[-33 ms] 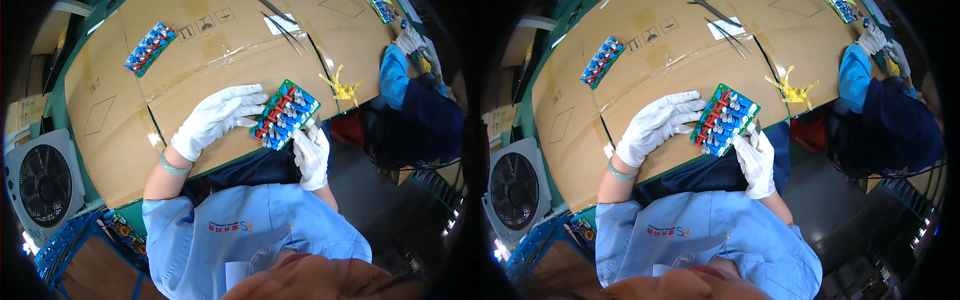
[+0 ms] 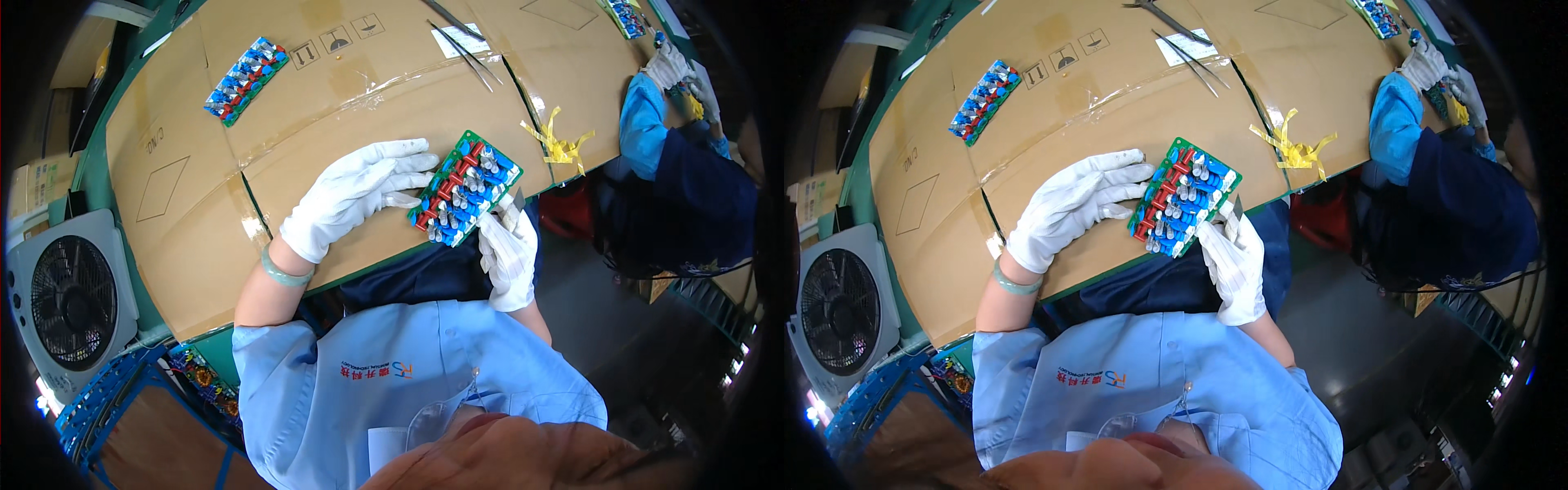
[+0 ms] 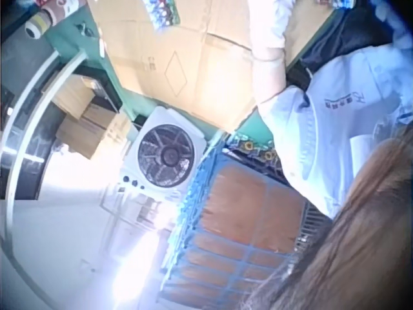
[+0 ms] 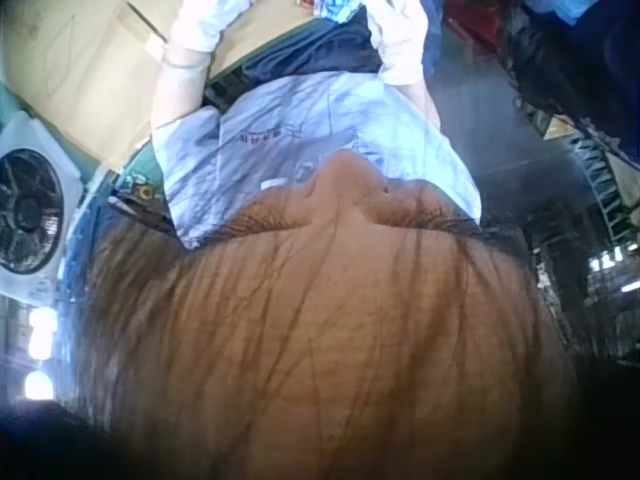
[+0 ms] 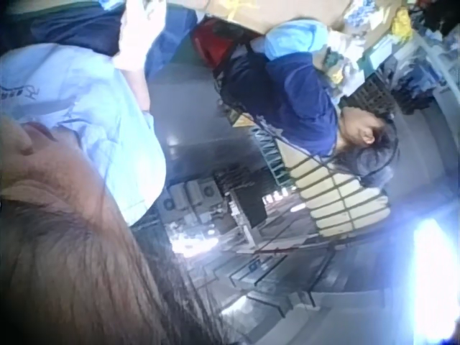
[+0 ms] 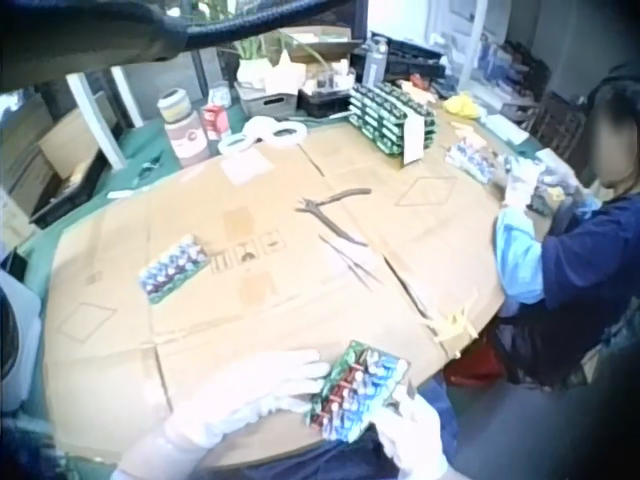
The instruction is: The person repeatedly picks up green circuit boards, flips them over, and scrapes the soldered side with a small metal tool. They handle the boards one at a time, inspecting both sides and placing them back on the table.
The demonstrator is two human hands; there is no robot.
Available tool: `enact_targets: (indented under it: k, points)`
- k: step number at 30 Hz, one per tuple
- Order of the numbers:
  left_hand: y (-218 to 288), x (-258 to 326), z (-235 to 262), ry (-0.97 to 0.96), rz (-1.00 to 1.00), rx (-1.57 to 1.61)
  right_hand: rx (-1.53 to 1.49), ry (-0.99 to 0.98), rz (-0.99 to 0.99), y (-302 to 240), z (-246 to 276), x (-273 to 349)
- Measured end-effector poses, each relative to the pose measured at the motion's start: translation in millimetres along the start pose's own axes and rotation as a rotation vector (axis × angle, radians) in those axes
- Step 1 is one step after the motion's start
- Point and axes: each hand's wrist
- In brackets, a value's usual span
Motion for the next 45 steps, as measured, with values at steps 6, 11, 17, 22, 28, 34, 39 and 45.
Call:
enact_targets:
  k: [6,11,17,22,28,34,39,45]
  points:
    - [-1,0,-1,0.011,0.010,-0.006,0.034,-0.021,-0.022,-3,-1,0]
    - [-2,-1,-1,-0.025,0.000,0.010,0.039,0.012,-0.008,-6,-6,3]
    - [-2,-1,-1,-0.034,-0.006,0.016,0.085,0.003,-0.003,-4,-2,5]
    - [-2,-1,-2,-0.023,-0.003,0.009,0.133,0.001,0.012,-5,-7,5]
    - [-1,0,-3,-0.039,-0.015,0.025,0.176,-0.012,0.024,-10,-10,2]
    - [-1,0,-5,-0.062,-0.024,0.072,0.105,0.012,0.015,-11,-16,2]
    - [3,3,-9,-0.062,-0.012,0.053,-0.010,-0.056,-0.014,-10,-7,0]
    - [4,5,-12,-0.084,-0.021,0.063,-0.106,-0.106,-0.039,-8,-1,0]
Point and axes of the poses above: each hand's wrist, its own x-axis away from the middle knuckle, its own z-axis out of the back of the hand, y = z × x, and after that the axes turned 10 degrees about z, right-handed
